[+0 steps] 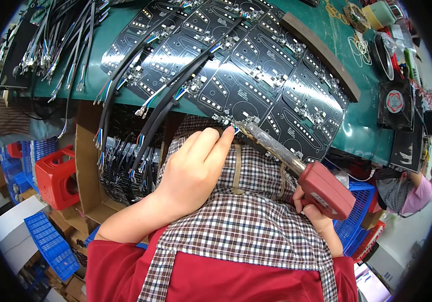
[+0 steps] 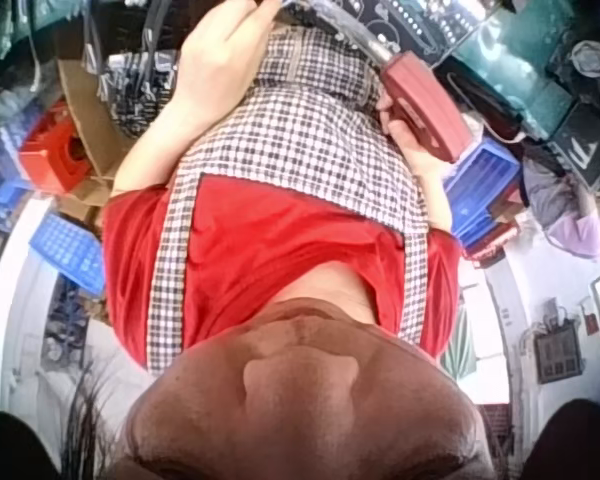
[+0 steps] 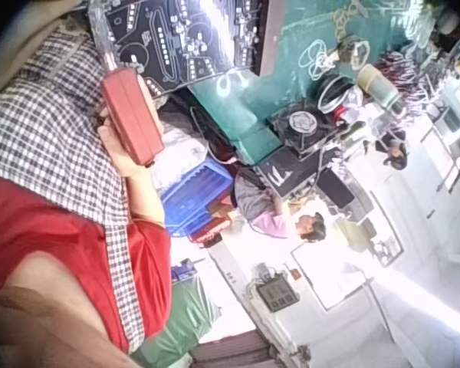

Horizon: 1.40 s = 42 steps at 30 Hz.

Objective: The person solders wires to circuit board panels using a soldering gun, places a panel into a cardboard box, retrieves another panel from a stack, and solders wires onto it.

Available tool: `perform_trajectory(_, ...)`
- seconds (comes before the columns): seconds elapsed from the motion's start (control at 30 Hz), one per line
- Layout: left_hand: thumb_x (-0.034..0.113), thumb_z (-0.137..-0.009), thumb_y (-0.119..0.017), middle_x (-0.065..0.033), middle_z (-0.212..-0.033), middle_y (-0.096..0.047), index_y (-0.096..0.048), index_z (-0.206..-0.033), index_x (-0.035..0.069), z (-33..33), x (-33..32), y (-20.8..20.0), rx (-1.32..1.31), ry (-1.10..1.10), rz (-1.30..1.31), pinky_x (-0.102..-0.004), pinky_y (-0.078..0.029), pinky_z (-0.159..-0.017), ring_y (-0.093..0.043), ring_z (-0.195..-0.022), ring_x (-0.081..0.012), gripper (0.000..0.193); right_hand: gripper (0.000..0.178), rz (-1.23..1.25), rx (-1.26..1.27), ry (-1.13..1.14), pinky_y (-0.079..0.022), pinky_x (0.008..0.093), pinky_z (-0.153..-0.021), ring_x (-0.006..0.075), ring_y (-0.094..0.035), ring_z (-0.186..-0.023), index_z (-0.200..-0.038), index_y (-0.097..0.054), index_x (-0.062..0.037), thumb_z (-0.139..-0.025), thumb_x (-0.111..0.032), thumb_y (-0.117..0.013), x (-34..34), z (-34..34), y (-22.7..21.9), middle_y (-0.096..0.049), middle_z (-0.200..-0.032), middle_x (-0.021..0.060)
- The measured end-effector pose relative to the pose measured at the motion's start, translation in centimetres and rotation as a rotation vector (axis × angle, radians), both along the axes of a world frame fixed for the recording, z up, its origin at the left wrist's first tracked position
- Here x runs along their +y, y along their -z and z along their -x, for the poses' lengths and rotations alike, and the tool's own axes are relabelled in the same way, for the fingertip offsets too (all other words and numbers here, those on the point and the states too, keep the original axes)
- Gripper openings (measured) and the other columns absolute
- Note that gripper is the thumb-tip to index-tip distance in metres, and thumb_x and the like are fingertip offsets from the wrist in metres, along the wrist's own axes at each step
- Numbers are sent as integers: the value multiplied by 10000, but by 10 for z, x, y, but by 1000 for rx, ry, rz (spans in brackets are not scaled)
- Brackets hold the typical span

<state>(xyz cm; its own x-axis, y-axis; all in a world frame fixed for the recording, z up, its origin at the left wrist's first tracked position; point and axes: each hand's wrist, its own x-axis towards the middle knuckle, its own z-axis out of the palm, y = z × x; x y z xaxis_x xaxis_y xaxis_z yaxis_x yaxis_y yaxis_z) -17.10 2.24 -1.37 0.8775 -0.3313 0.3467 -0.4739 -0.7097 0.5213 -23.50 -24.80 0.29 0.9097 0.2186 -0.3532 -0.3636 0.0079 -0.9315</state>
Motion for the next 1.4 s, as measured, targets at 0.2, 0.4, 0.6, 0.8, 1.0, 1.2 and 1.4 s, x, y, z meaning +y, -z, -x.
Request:
perform_trajectory(0.2, -49, -721, -646, -103, -814, -539, -619, -1032, -48, 0, 0, -3, 38, 7, -27, -321, -464, -603, -557, -691, -236, 312, 646, 237, -170, -105, -506, 260, -687, 140, -620, -689, -1285, -418, 75, -726, -106, -686, -6, 2, 6, -641, -872, 83)
perform_trajectory(0.4, -57, -719, -629, -106, -831, -525, -608, -1044, -56, -1, 1, -6, 61, 19, -35, -326, -462, -619, -548, -714, -240, 325, 646, 334, -203, -115, -518, 276, -676, 160, -650, -691, -1257, -471, 44, -699, -158, -725, -6, 2, 6, -652, -853, 76)
perform_trajectory(0.6, 4, -680, -557, -88, -851, -464, -556, -1109, -88, -3, 2, -6, 19, 76, -141, -260, -473, -583, -510, -755, -201, 439, 616, 612, -576, -199, -530, 309, -696, 260, -672, -787, -1200, -531, 35, -663, -185, -737, 1, -9, 3, -659, -977, 135)
perform_trajectory(0.8, -65, -681, -585, -108, -814, -502, -597, -1050, -79, -1, -1, -11, 74, 35, -142, -321, -459, -617, -531, -711, -238, 369, 440, 703, -695, -136, -533, 333, -706, 299, -658, -866, -1059, -628, 11, -653, -135, -717, 2, -6, 6, -639, -1042, 167)
perform_trajectory(1.0, -63, -662, -578, -109, -814, -500, -589, -1064, -86, 0, -3, -13, 49, 32, -152, -314, -456, -610, -526, -706, -236, 403, 315, 772, -366, -186, -535, 355, -781, 315, -651, -881, -955, -661, -7, -644, -51, -687, -10, 9, 10, -640, -1022, 171)
perform_trajectory(1.2, -61, -645, -572, -102, -813, -501, -590, -1083, -73, 1, -2, -13, 53, 46, -171, -315, -452, -597, -521, -689, -227, 438, 398, 495, -412, -192, -532, 355, -782, 317, -649, -898, -1037, -635, 18, -672, -125, -706, -13, 5, 8, -634, -1030, 184)
perform_trajectory(1.4, -61, -639, -567, -94, -811, -496, -585, -1099, -67, 2, -2, -13, 30, 39, -199, -309, -444, -562, -514, -680, -218, 461, 497, 281, -202, -30, -537, 303, -693, 234, -666, -754, -1100, -596, 48, -683, -196, -716, -5, 6, 8, -644, -1005, 161)
